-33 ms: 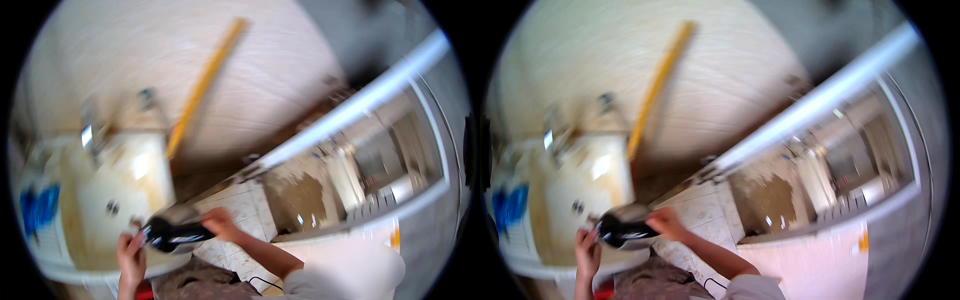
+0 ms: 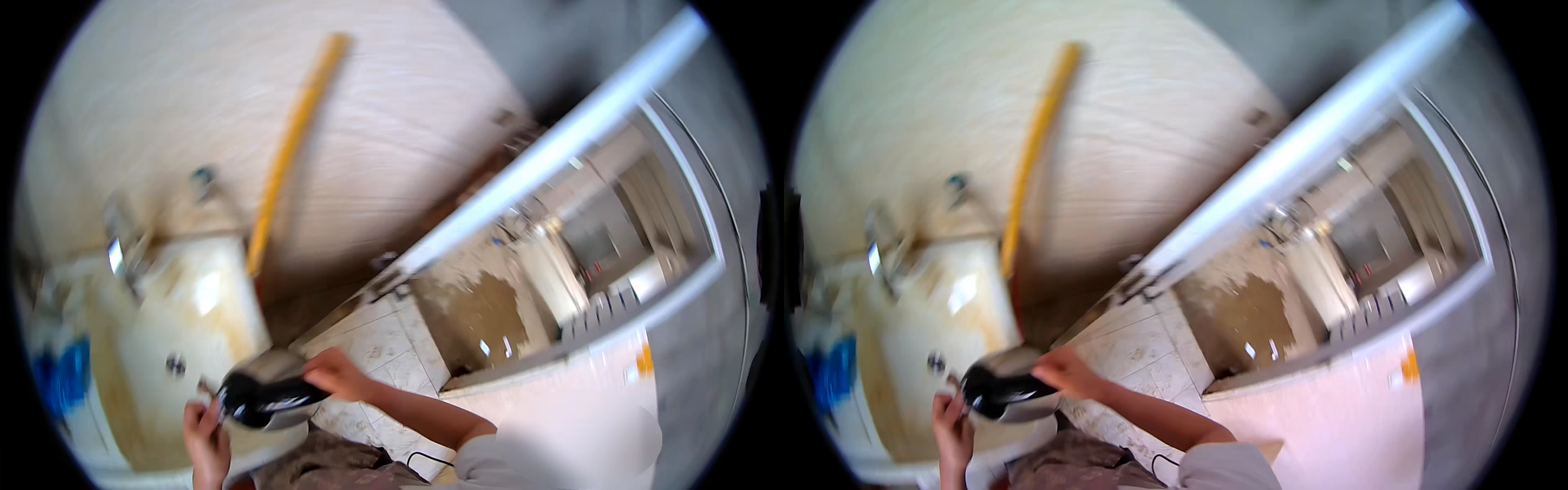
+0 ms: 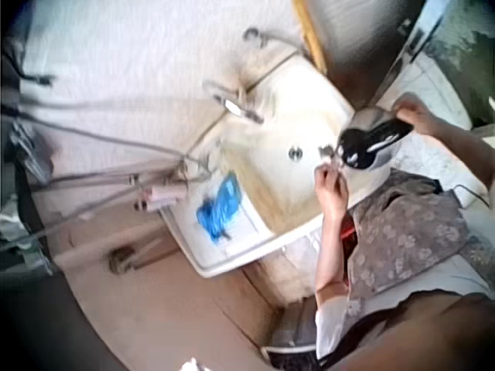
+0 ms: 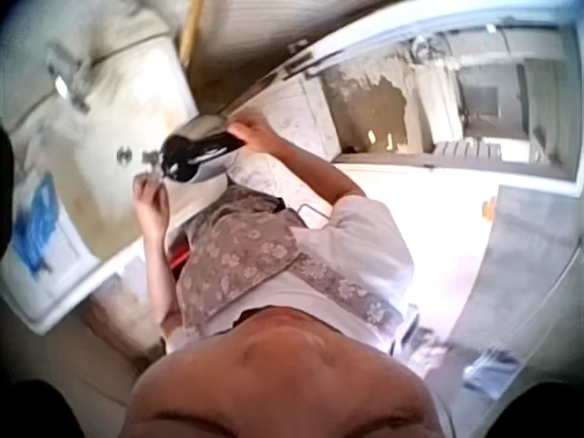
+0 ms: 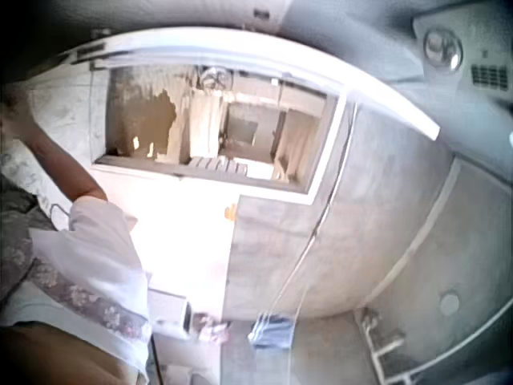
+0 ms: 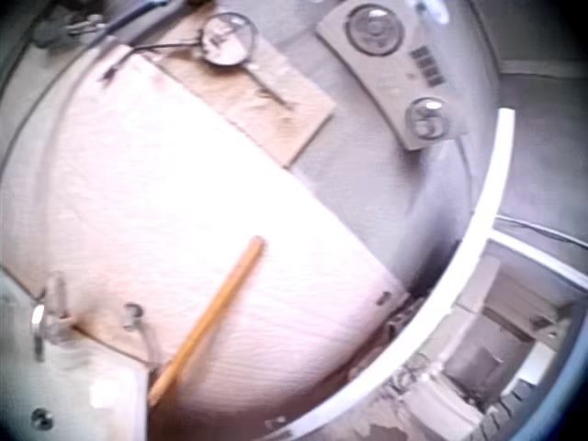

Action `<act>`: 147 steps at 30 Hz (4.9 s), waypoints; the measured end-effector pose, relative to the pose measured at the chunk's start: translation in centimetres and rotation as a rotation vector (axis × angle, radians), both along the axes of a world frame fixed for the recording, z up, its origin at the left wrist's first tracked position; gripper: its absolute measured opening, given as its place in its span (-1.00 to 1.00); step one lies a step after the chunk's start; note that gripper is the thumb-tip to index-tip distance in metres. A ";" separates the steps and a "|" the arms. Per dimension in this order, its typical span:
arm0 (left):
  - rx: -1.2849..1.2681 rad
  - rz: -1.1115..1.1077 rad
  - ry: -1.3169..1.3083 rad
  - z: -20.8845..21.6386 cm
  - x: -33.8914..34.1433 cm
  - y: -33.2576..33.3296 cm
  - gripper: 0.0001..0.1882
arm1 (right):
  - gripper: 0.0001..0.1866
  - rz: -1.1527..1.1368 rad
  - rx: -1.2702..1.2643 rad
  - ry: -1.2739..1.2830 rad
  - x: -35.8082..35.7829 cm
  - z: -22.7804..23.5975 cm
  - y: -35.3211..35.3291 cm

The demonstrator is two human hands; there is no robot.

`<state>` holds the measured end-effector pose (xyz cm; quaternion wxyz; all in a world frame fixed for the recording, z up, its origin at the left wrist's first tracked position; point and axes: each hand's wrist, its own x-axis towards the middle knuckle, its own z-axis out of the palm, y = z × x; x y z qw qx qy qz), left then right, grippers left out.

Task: The person scrubs the exterior and interior of a stainless steel kettle with a cloth under running water at a kitchen sink, then moves to a utility sink to continue scrubbing and rinsing the kettle before placing it on the counter.

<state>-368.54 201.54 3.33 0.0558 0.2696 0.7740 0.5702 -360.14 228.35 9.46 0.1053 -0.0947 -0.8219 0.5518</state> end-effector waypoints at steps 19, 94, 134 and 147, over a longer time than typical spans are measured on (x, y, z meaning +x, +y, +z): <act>-0.110 -0.384 0.106 1.2 -1.9 1.5 -0.82 | -0.59 0.098 -0.144 -0.076 1.8 4.3 -0.3; -0.265 -0.189 -0.489 -3.2 -0.7 3.9 -0.86 | -0.34 0.318 0.236 -0.276 3.7 -0.4 1.4; -0.275 -0.143 -0.438 -3.1 0.0 3.4 -0.83 | -0.15 0.388 0.451 -0.121 2.0 0.4 -3.5; 0.221 -0.016 -0.032 4.1 5.2 3.1 -0.48 | -0.06 0.312 0.564 -0.193 0.1 -0.3 -7.0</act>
